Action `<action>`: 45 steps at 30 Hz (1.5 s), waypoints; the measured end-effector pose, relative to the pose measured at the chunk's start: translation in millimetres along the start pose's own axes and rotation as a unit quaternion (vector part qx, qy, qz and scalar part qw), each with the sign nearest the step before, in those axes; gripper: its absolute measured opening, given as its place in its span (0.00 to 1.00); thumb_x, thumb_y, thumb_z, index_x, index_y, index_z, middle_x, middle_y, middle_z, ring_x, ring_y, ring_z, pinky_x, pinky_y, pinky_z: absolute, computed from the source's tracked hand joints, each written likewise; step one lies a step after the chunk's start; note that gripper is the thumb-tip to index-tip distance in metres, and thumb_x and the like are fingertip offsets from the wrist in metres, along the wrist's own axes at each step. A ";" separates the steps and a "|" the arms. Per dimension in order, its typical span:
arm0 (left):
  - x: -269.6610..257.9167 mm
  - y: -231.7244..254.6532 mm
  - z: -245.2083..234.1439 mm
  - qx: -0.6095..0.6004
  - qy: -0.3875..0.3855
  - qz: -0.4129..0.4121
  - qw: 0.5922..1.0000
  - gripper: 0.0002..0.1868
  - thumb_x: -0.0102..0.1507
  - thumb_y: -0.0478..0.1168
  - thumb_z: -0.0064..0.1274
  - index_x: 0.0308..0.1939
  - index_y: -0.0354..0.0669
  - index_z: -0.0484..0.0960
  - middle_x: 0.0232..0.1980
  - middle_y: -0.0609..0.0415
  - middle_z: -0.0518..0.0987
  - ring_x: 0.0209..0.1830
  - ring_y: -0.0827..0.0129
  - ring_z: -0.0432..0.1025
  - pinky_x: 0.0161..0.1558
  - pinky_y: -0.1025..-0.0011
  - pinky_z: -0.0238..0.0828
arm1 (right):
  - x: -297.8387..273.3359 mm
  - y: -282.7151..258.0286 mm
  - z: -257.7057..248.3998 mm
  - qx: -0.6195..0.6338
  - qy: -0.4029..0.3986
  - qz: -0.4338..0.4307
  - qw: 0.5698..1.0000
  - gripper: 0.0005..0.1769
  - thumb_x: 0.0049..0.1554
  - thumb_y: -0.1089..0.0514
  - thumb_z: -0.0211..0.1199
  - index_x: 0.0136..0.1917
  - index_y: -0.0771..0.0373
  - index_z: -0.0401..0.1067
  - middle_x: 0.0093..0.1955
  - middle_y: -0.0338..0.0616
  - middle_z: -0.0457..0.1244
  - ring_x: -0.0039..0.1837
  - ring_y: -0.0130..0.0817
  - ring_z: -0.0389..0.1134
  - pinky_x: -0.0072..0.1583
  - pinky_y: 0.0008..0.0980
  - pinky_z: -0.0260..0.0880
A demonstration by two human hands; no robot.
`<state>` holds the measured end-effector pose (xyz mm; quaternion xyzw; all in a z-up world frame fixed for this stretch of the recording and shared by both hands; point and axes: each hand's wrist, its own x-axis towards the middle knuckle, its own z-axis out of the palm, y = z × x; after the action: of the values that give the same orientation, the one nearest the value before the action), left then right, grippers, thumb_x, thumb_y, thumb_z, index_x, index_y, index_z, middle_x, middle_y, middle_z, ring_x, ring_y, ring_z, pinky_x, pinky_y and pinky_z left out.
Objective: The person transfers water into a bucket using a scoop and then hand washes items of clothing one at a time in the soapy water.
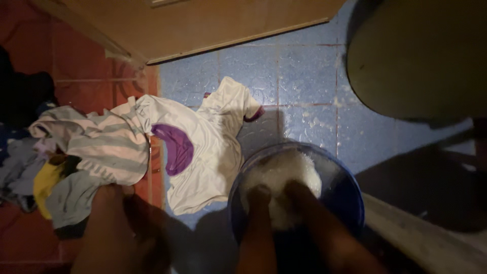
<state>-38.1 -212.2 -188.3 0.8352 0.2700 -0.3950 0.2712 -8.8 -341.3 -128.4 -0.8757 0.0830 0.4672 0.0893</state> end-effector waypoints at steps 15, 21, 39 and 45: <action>-160.1 64.4 -127.3 -0.223 0.096 0.303 0.921 0.14 0.67 0.44 0.49 0.50 0.38 0.78 0.47 0.40 0.80 0.47 0.48 0.75 0.49 0.56 0.73 | -106.9 -26.4 -76.8 0.098 0.130 -0.113 0.980 0.19 0.51 0.59 0.67 0.56 0.59 0.71 0.52 0.53 0.69 0.55 0.47 0.70 0.57 0.42 0.70; -238.5 69.4 -185.0 -0.246 0.213 0.465 0.823 0.11 0.70 0.40 0.46 0.51 0.37 0.77 0.47 0.40 0.79 0.46 0.47 0.75 0.49 0.56 0.73 | -177.4 -30.7 -137.1 0.152 0.192 -0.199 0.949 0.18 0.51 0.59 0.68 0.55 0.60 0.72 0.51 0.53 0.69 0.54 0.47 0.70 0.56 0.42 0.69; -397.4 68.9 -327.1 -0.261 0.207 0.557 0.761 0.29 0.55 0.51 0.73 0.46 0.40 0.72 0.41 0.51 0.81 0.42 0.68 0.75 0.45 0.69 0.76 | -362.9 -16.6 -252.9 0.379 0.330 -0.489 0.713 0.21 0.51 0.75 0.68 0.55 0.63 0.66 0.49 0.38 0.63 0.52 0.25 0.64 0.52 0.24 0.68; -282.7 29.4 -235.1 -0.212 0.253 0.452 0.829 0.23 0.56 0.45 0.73 0.44 0.38 0.77 0.36 0.46 0.83 0.34 0.60 0.78 0.39 0.65 0.75 | -233.6 -10.6 -164.3 0.357 0.266 -0.351 0.824 0.23 0.48 0.74 0.56 0.55 0.57 0.73 0.50 0.42 0.70 0.55 0.31 0.70 0.56 0.29 0.70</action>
<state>-51.1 -143.3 173.8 0.8568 -0.0012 0.0635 0.5117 -2.7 -354.9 157.0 -0.8429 -0.0486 0.0906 0.5281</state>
